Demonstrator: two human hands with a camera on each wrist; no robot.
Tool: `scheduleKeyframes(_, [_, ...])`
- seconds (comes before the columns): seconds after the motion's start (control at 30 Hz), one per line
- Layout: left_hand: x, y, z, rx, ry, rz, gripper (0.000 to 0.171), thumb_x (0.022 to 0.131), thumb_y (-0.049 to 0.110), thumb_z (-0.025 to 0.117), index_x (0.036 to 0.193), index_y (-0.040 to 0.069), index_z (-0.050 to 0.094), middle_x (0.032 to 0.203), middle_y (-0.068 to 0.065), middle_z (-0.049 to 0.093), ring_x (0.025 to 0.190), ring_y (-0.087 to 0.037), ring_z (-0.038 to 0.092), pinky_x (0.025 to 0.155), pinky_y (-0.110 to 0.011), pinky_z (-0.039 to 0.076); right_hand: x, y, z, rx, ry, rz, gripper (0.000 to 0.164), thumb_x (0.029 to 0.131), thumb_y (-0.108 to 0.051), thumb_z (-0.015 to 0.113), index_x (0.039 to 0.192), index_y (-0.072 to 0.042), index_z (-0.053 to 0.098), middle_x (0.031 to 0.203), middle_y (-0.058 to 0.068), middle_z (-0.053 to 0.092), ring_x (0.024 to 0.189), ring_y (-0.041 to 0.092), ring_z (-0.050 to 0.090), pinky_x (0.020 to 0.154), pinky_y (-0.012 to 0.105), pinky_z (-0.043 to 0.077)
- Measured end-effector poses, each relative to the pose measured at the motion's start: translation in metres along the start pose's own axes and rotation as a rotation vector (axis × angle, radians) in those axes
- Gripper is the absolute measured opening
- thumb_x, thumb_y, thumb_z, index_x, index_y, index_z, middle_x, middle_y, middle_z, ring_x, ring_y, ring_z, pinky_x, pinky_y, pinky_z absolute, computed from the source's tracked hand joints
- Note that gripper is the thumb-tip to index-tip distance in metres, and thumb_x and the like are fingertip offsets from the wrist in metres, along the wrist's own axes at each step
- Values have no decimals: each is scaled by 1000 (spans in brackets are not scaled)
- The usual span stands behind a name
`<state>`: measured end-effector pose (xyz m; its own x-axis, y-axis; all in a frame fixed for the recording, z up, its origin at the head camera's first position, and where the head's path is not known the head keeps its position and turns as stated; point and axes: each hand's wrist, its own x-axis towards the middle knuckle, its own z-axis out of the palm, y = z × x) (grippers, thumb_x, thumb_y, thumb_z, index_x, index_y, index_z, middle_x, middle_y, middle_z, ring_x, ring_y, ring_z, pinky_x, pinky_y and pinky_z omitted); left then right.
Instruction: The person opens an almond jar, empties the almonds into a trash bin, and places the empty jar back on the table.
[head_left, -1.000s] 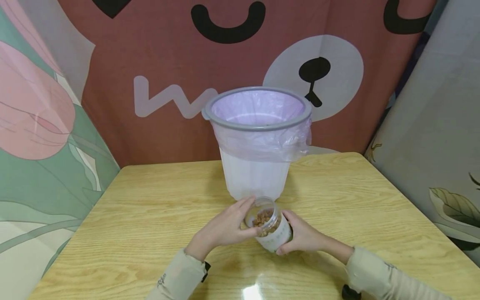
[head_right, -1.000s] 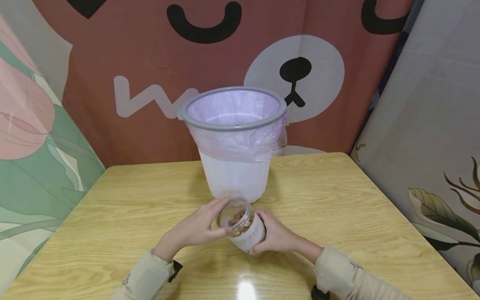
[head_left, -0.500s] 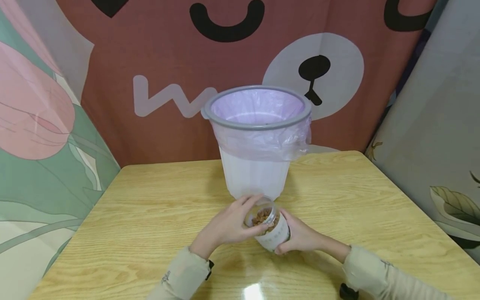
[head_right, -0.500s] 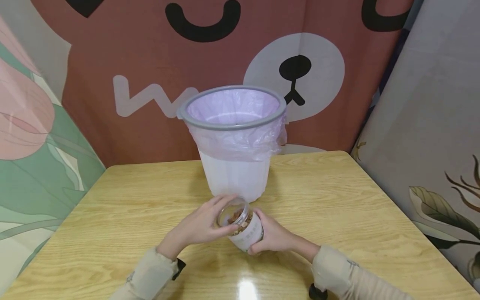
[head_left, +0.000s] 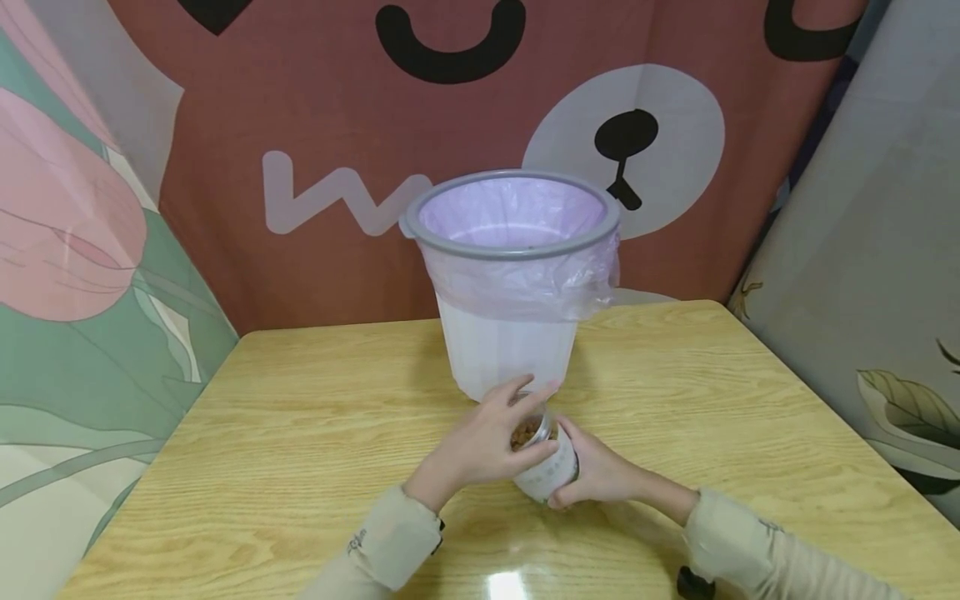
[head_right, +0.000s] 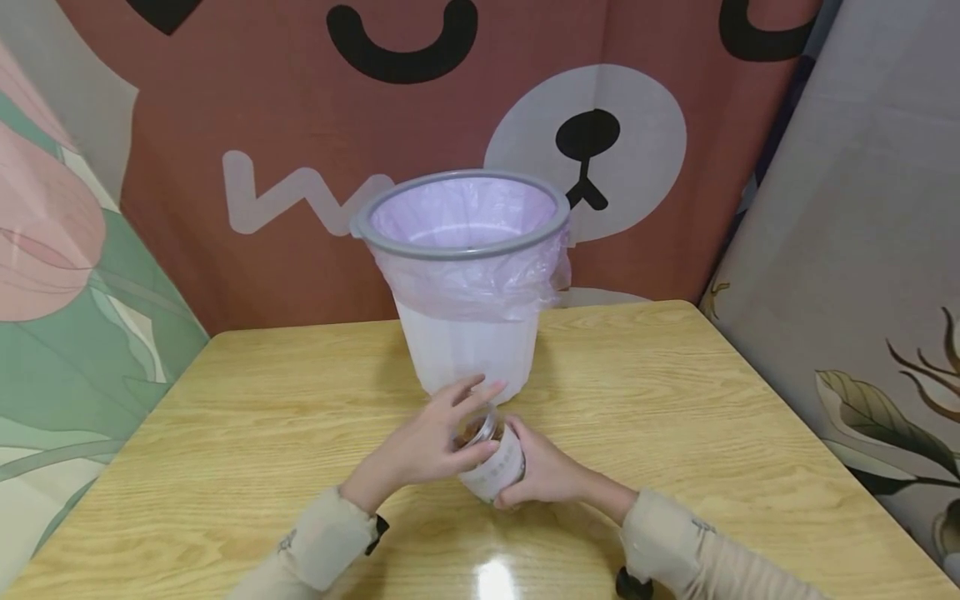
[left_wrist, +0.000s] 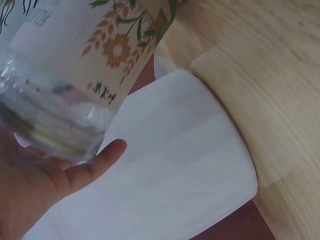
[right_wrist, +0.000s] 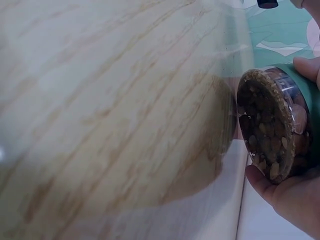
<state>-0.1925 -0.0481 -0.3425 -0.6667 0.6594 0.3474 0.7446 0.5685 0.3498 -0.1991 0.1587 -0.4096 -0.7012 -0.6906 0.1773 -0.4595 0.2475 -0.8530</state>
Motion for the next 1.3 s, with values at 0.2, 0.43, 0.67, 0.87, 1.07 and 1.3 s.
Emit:
scheduleKeyframes(0.2, [3,-2,8,47,28,72,57,88,52,41,139,27,33,134,-12,36,121,-26,35,92,-45,35,0,0,1,-58,11,2,91,64,-16,76,134,0,20,115,11,47,95,21,53,77,32,46])
scheduleKeyframes(0.43, [2,-3,16,27,108,55,54,87,44,47,134,19,41,119,-8,45,111,-20,40,87,-39,38,0,-2,2,-27,6,-5,88,66,-13,75,134,-4,21,111,9,50,93,19,54,77,33,46])
scheduleKeyframes(0.67, [1,-2,23,-21,228,11,46,83,35,55,123,14,52,108,-6,50,104,-20,43,85,-38,38,1,-4,5,-55,37,-25,86,63,-9,74,132,-3,24,108,6,52,91,17,55,75,32,47])
scheduleKeyframes(0.87, [2,-2,24,-43,277,17,42,81,32,56,118,13,57,102,-4,51,99,-19,45,82,-37,38,1,-8,10,-46,101,-27,87,59,-5,74,131,-2,27,106,5,54,89,16,56,74,32,47])
scheduleKeyframes(1.07, [3,-1,26,-36,293,16,41,79,32,56,116,14,59,101,-4,52,97,-19,46,81,-37,39,1,-8,14,-76,161,-64,85,56,-5,74,128,1,30,101,4,55,85,15,56,70,31,48])
scheduleKeyframes(1.3, [4,0,26,-32,302,21,39,79,31,56,114,12,61,99,-4,53,95,-19,47,80,-37,39,-1,-12,16,-89,176,7,85,55,-6,74,128,0,30,101,4,55,84,14,57,72,30,47])
